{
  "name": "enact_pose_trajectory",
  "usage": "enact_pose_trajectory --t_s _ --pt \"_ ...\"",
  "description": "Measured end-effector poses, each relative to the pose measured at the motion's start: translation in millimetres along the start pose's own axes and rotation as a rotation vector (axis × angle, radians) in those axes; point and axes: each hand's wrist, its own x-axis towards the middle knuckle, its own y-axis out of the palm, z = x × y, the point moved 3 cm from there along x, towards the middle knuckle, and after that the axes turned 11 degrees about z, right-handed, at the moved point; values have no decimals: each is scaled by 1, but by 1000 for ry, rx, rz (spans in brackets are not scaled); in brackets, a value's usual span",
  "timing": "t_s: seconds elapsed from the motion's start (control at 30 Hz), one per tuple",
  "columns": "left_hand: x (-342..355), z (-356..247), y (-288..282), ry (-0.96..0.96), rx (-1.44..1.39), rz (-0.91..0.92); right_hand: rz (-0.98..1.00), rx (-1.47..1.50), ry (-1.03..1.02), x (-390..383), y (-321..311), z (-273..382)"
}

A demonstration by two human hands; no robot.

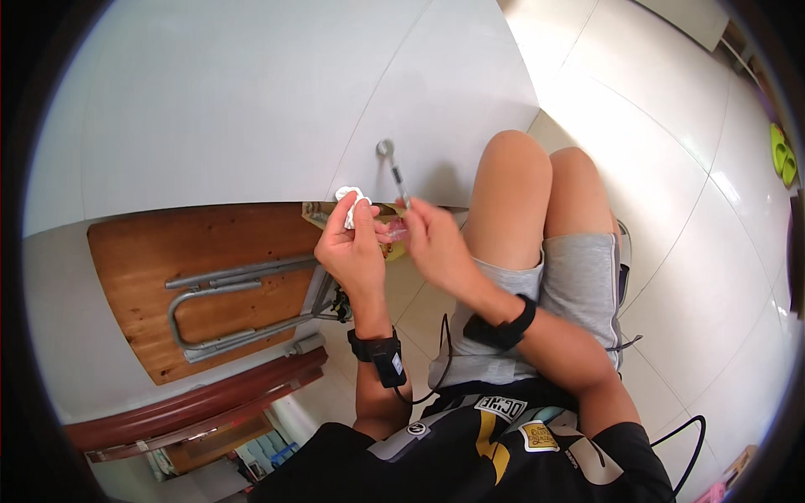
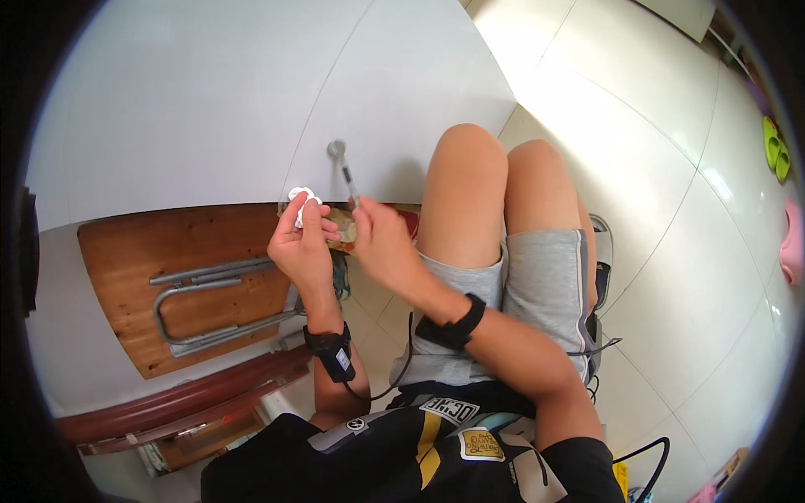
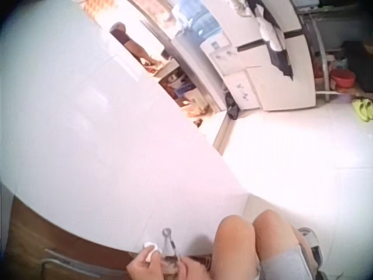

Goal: Fixing or cleaning a cabinet handle or latch using a small tool.

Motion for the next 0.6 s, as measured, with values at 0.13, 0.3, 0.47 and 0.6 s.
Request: enact_pose_trajectory --t_s 0.13,0.3,0.47,0.6 --pt "2 7 -3 7 12 14 -14 -94 -94 0 8 -26" --pt "-7 12 -14 18 -27 -18 3 6 3 6 -2 -1" --pt "-8 16 -10 9 -57 4 95 75 72 -15 21 -21" --pt "-11 12 -17 44 -47 -36 32 78 92 -7 4 -6"
